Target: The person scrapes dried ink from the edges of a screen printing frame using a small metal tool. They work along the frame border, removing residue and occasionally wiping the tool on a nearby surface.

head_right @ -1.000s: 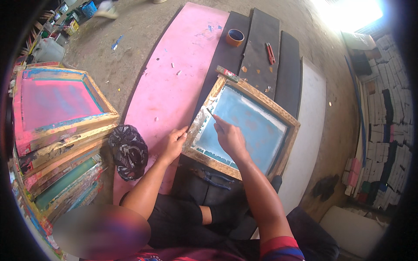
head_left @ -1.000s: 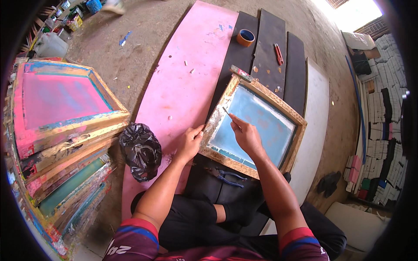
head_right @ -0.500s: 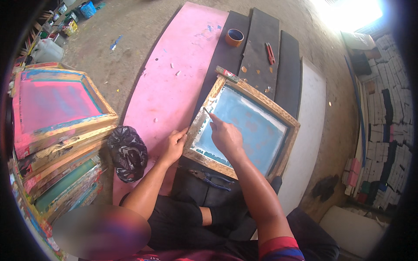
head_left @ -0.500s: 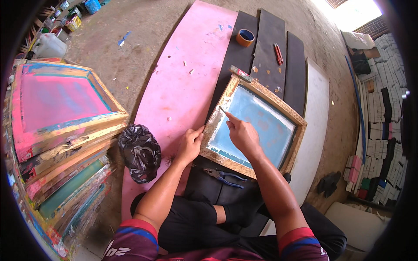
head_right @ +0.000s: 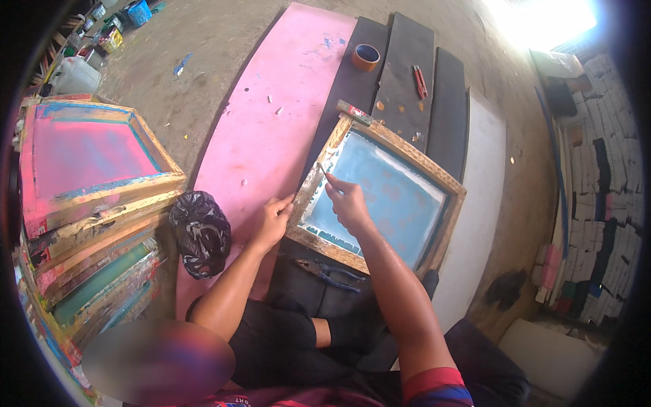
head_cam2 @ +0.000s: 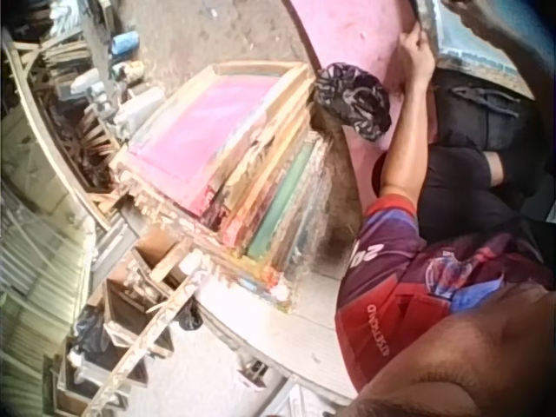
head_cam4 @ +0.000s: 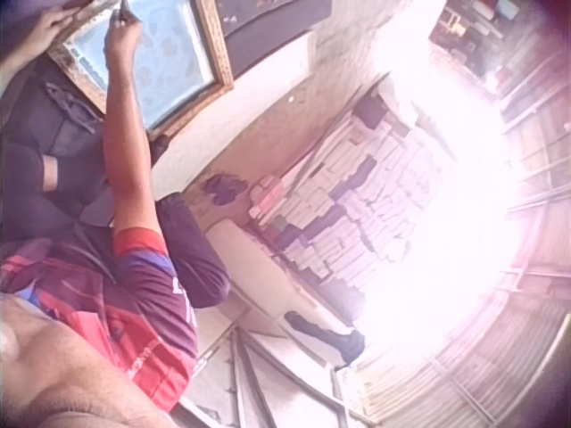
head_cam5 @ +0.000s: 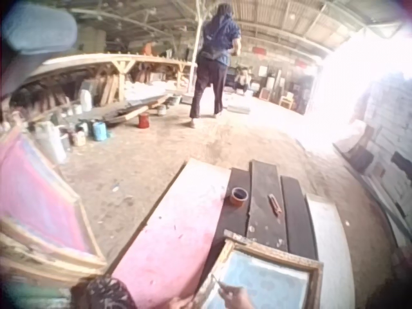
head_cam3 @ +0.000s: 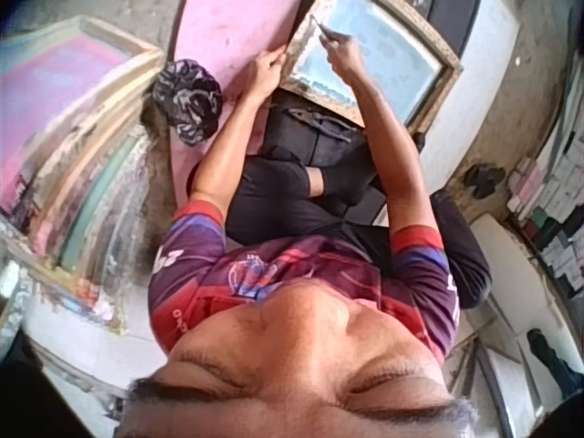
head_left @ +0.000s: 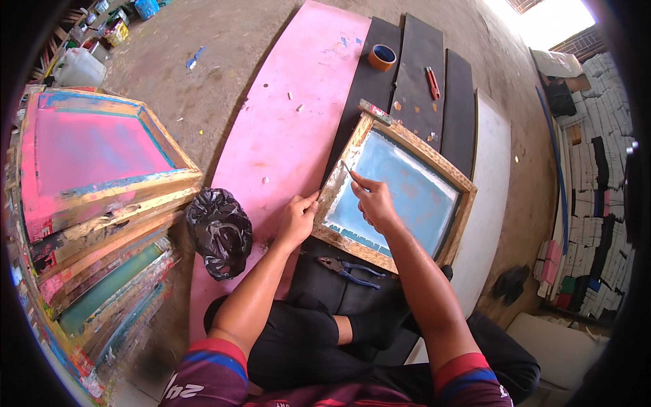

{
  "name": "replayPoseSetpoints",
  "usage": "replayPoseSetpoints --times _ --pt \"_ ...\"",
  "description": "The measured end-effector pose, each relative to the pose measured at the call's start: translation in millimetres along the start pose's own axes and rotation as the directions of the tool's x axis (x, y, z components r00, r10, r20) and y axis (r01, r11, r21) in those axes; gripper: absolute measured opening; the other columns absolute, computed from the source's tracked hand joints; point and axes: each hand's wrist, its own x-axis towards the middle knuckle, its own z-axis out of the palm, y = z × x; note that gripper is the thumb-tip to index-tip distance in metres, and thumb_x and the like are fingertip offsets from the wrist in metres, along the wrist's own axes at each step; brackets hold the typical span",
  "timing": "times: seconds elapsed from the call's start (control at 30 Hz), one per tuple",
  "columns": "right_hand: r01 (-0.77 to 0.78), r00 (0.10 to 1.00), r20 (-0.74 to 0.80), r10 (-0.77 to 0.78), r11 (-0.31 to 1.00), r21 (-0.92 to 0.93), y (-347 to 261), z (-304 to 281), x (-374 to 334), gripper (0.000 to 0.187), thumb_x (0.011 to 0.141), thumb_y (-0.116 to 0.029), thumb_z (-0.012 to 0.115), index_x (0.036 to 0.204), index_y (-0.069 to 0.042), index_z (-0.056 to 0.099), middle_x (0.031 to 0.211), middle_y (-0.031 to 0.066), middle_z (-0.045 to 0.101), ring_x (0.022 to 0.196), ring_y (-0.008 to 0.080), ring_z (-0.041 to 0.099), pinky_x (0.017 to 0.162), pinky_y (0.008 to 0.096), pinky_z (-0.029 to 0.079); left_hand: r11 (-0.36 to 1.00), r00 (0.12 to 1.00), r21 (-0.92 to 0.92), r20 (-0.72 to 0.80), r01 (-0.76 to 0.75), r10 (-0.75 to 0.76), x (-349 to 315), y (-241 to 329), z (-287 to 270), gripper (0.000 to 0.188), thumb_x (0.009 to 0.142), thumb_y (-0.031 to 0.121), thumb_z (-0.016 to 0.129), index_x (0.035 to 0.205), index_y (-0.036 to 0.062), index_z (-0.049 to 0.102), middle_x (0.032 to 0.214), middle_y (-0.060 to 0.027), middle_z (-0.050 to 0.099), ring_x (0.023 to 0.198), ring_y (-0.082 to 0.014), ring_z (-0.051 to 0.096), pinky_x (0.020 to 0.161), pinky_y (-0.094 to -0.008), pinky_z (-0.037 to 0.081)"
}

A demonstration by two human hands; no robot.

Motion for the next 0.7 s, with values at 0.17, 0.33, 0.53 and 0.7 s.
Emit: replayPoseSetpoints --times 0.17,0.33,0.53,0.7 --pt "0.404 0.836 -0.084 -0.542 0.712 -0.574 29 4 11 0.045 0.112 -0.031 0.063 0.152 -0.011 0.062 0.098 0.0077 0.083 0.073 0.0248 0.072 0.074 0.0445 0.058 1.0 1.0 -0.002 0.012 -0.003 0.004 4 -1 1 0.034 0.106 0.02 0.067 0.138 0.0104 0.074 0.098 -0.0152 0.068 0.09 -0.0282 0.067 0.083 -0.0391 0.053" --pt "0.099 0.995 -0.006 -0.099 0.995 0.032 19 1 13 0.041 0.111 -0.029 0.064 0.146 -0.008 0.067 0.116 0.0145 0.081 0.095 0.0281 0.078 0.089 0.0414 0.058 0.999 0.999 -0.011 0.023 0.045 -0.045 0 2 -6 0.034 0.106 0.02 0.067 0.138 0.0098 0.074 0.098 -0.0142 0.068 0.09 -0.0272 0.068 0.084 -0.0389 0.054" --pt "0.534 0.803 -0.088 -0.589 0.778 -0.33 55 0 36 0.044 0.112 -0.031 0.061 0.155 -0.019 0.062 0.075 0.0067 0.065 0.062 0.0174 0.06 0.055 0.0357 0.046 0.998 0.999 -0.053 0.027 0.026 -0.024 2 -10 0 0.034 0.106 0.019 0.066 0.138 0.0091 0.074 0.098 -0.0142 0.068 0.09 -0.0268 0.068 0.084 -0.0389 0.054" --pt "-0.271 0.938 0.324 0.124 0.844 0.463 2 -21 11 0.043 0.114 -0.034 0.059 0.157 -0.029 0.06 0.064 -0.003 0.044 0.049 0.0066 0.037 0.041 0.0281 0.03 0.999 0.999 -0.031 0.036 0.021 -0.02 1 -10 -3 0.034 0.106 0.018 0.065 0.138 0.0073 0.074 0.099 -0.0152 0.069 0.091 -0.0278 0.069 0.085 -0.039 0.054"
